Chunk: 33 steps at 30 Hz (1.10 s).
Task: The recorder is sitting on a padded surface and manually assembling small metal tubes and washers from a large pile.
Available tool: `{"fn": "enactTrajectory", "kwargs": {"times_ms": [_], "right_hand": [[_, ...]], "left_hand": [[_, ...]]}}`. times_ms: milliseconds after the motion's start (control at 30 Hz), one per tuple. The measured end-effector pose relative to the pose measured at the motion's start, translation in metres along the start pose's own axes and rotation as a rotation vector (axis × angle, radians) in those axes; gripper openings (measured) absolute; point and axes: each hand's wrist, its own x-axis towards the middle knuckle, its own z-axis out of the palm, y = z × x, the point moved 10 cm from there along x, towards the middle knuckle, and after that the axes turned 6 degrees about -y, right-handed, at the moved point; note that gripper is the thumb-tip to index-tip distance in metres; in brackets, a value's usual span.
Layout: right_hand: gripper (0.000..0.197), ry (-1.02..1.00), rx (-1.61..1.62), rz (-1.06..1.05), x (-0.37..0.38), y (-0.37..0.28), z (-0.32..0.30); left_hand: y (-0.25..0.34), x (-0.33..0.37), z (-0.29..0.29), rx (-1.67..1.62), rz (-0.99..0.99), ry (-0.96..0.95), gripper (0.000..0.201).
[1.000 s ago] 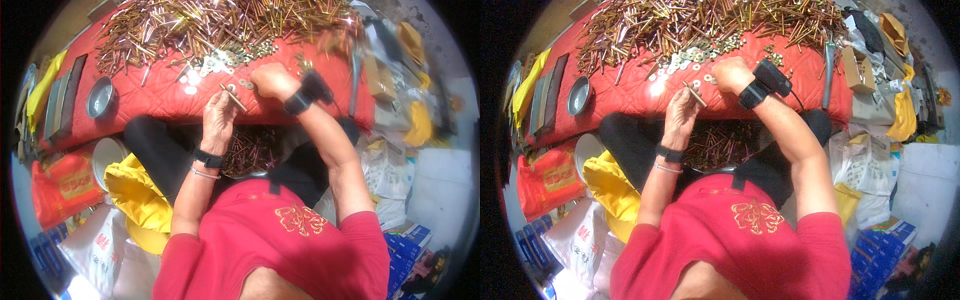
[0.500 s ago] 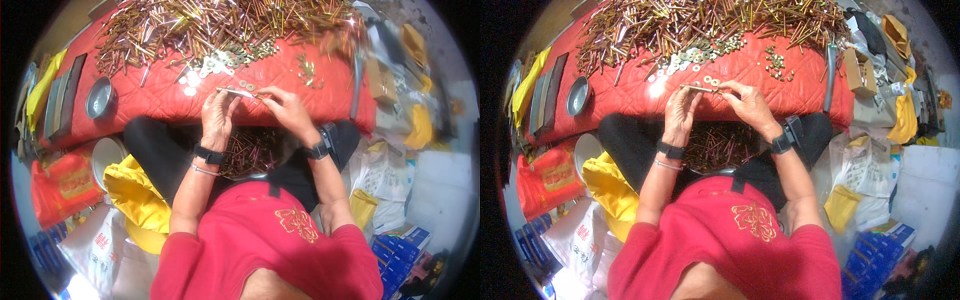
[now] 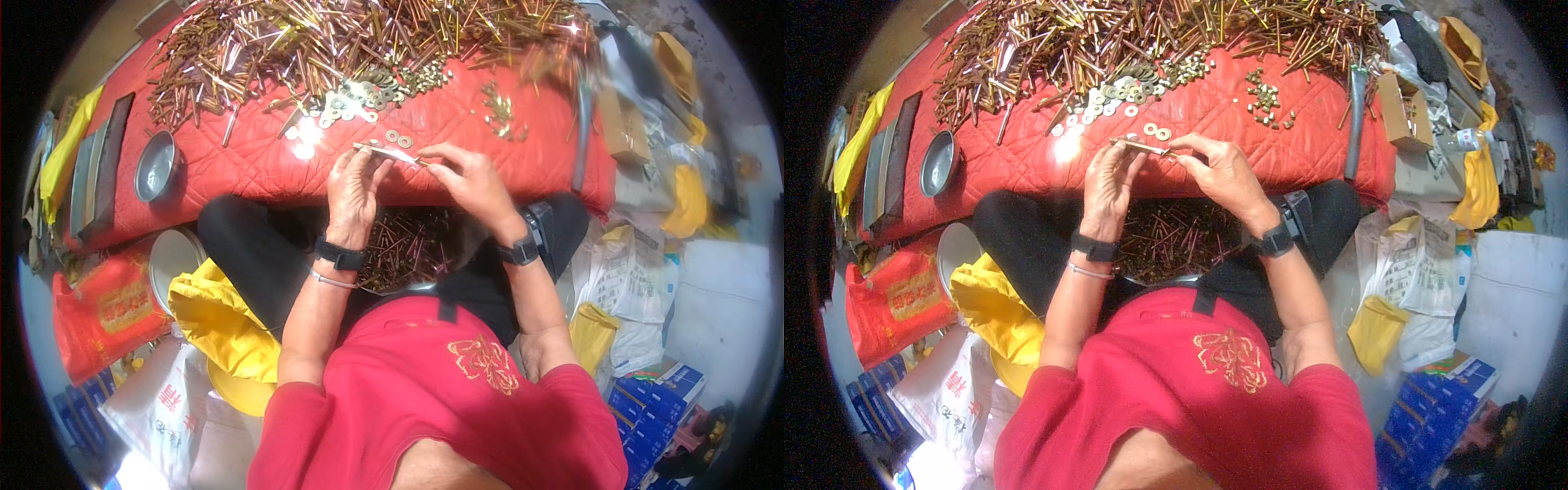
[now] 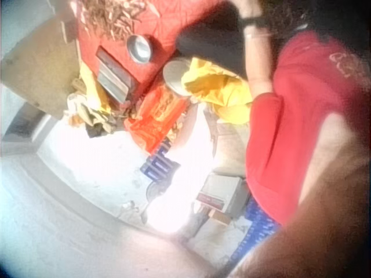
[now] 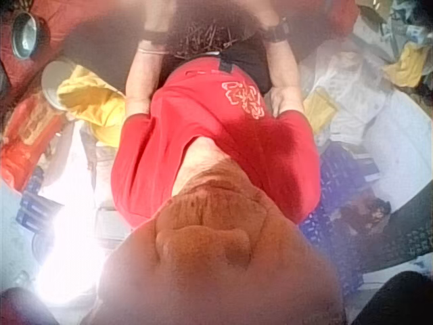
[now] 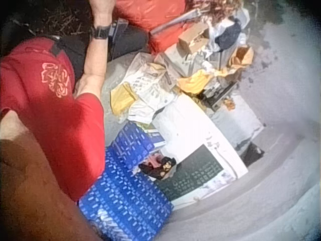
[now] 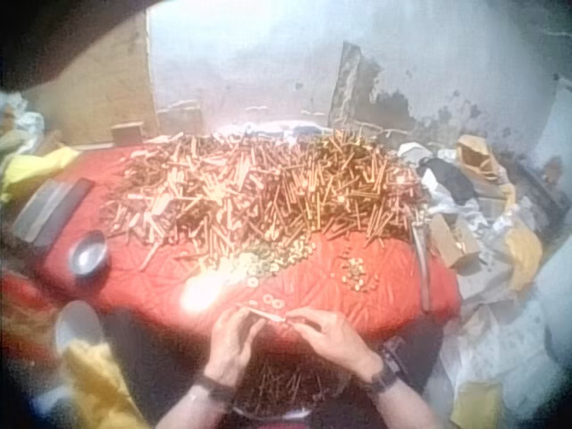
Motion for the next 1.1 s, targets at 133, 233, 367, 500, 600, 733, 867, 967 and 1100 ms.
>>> {"fn": "enactTrajectory", "kwargs": {"times_ms": [133,233,367,500,600,733,867,967,1100], "right_hand": [[0.019,-0.024,-0.03,-0.037,0.001,0.005,0.003],[0.016,-0.01,0.016,0.138,0.005,0.019,0.009],[0.02,0.457,-0.103,-0.194,0.002,-0.011,-0.018],[0.023,0.545,0.017,-0.266,0.01,-0.006,-0.027],[0.019,0.547,-0.144,-0.023,0.027,0.06,-0.074],[0.018,0.391,-0.716,0.067,0.037,0.089,-0.1],[0.013,0.249,-0.958,0.093,0.049,0.093,-0.086],[0.01,0.346,-1.074,0.031,0.043,0.09,-0.083],[0.011,0.35,-0.913,-0.002,0.037,0.08,-0.082]], "left_hand": [[-0.002,0.0,0.003,0.039,-0.015,0.011,0.019],[-0.003,-0.004,0.016,0.033,0.011,-0.016,0.017],[-0.026,-0.009,0.032,0.018,-0.088,-0.079,0.011],[-0.062,-0.02,0.04,-0.058,-0.203,-0.042,0.012],[-0.052,-0.014,0.033,-0.102,-0.23,-0.015,0.016],[-0.027,0.0,0.03,-0.217,-0.261,-0.083,0.027],[-0.014,-0.013,0.031,-0.145,-0.295,-0.01,0.027],[-0.011,-0.017,0.031,-0.018,-0.268,-0.045,0.024],[-0.006,-0.026,0.038,0.145,-0.265,-0.103,0.021]]}}
